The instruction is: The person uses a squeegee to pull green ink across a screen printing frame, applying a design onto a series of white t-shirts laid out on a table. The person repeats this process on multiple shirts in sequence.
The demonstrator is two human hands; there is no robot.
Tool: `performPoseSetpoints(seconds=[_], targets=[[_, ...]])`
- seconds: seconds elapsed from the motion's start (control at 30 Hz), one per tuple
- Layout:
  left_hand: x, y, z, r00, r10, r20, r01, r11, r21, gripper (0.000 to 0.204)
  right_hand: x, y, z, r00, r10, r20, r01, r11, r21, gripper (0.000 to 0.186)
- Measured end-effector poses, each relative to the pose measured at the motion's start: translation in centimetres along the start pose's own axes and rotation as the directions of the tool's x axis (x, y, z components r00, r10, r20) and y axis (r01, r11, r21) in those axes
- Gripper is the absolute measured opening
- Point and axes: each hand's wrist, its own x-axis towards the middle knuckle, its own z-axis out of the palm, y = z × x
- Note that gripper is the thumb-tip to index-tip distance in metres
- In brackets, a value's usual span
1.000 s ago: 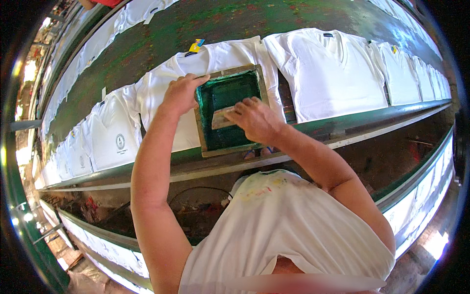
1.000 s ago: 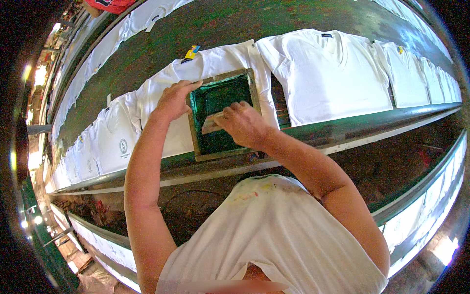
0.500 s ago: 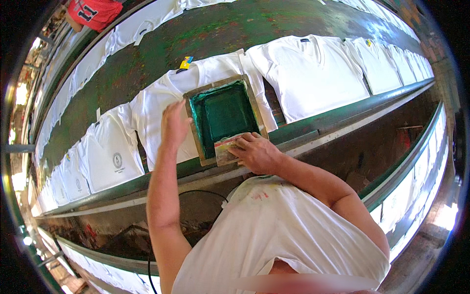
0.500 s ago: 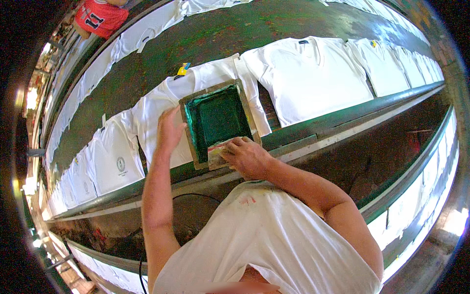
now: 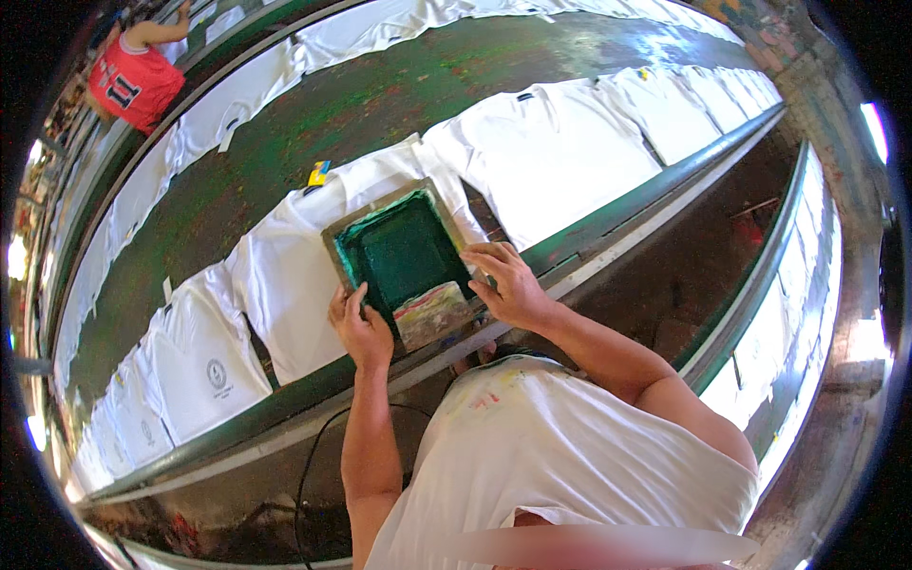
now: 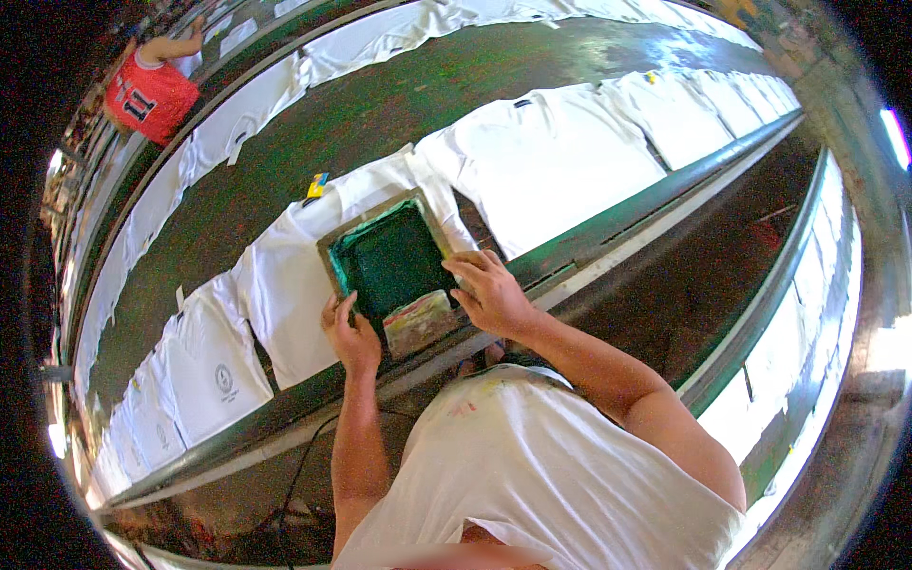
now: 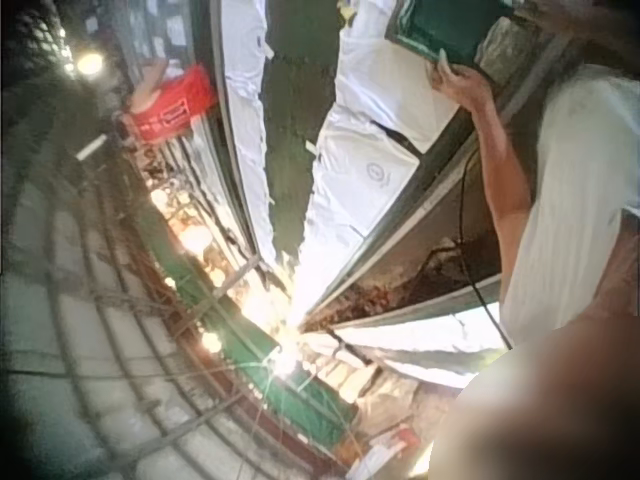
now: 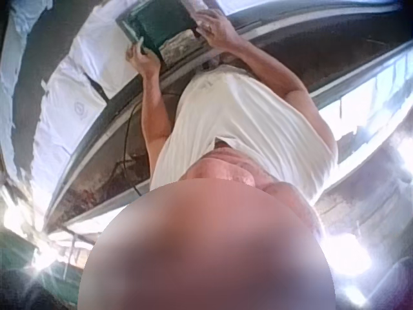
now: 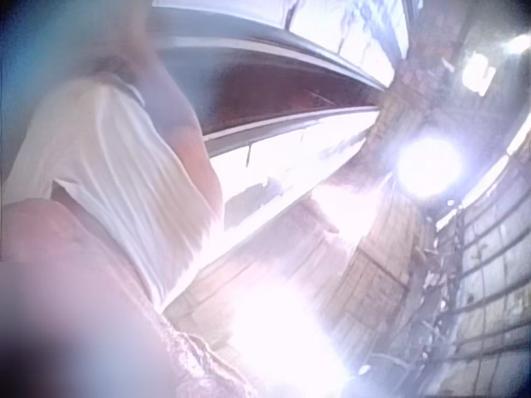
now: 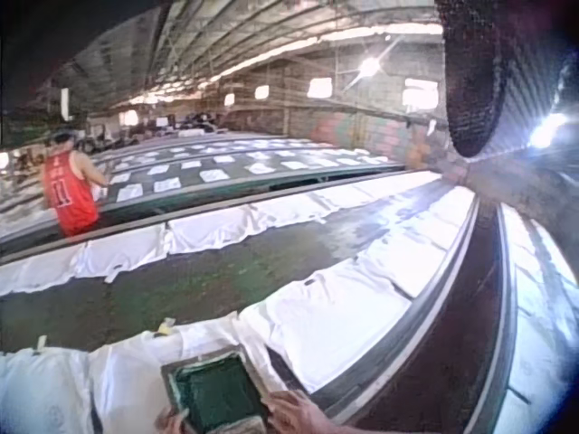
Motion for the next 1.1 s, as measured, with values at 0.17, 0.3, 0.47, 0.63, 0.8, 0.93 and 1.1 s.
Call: performPoseSetpoints(seconds=[0.17,0.3,0.47,0.63,0.8,0.93,1.1], targets=[[-1.5,-0.1,0.2,0.991,0.089,-0.103,-0.093,0.995,-0.031,0.046,0.4,2.2,0.9,0.933,0.357,0.052,-0.359,0.907,0.219,0.061],[-2.0,0.7,-0.2,0.974,0.151,-0.169,-0.155,0.988,-0.010,0.042,0.8,4.1,1.8,0.779,0.499,0.379,-0.626,0.628,0.462,0.059],[-1.3,3.3,-1.0,0.979,0.075,-0.187,-0.089,0.994,-0.067,0.035,0.6,5.6,1.6,0.978,0.200,0.054,-0.200,0.850,0.488,0.061],[0.1,9.9,2.6,0.982,-0.047,-0.183,0.009,0.979,-0.203,0.033,0.2,9.2,-3.6,0.901,0.418,0.115,-0.344,0.527,0.777,0.054],[2.9,19.6,11.5,0.981,-0.102,-0.164,0.021,0.900,-0.434,0.033,0.4,17.2,-12.3,0.910,0.409,-0.061,-0.185,0.534,0.825,0.054],[5.0,29.0,19.4,0.992,-0.062,-0.107,0.004,0.881,-0.474,0.032,-1.5,25.0,-21.6,0.850,0.523,-0.060,-0.252,0.504,0.826,0.053],[7.7,38.0,27.5,0.984,0.177,-0.004,-0.153,0.836,-0.526,0.044,-3.8,33.0,-32.6,0.722,0.683,-0.110,-0.191,0.350,0.917,0.051]])
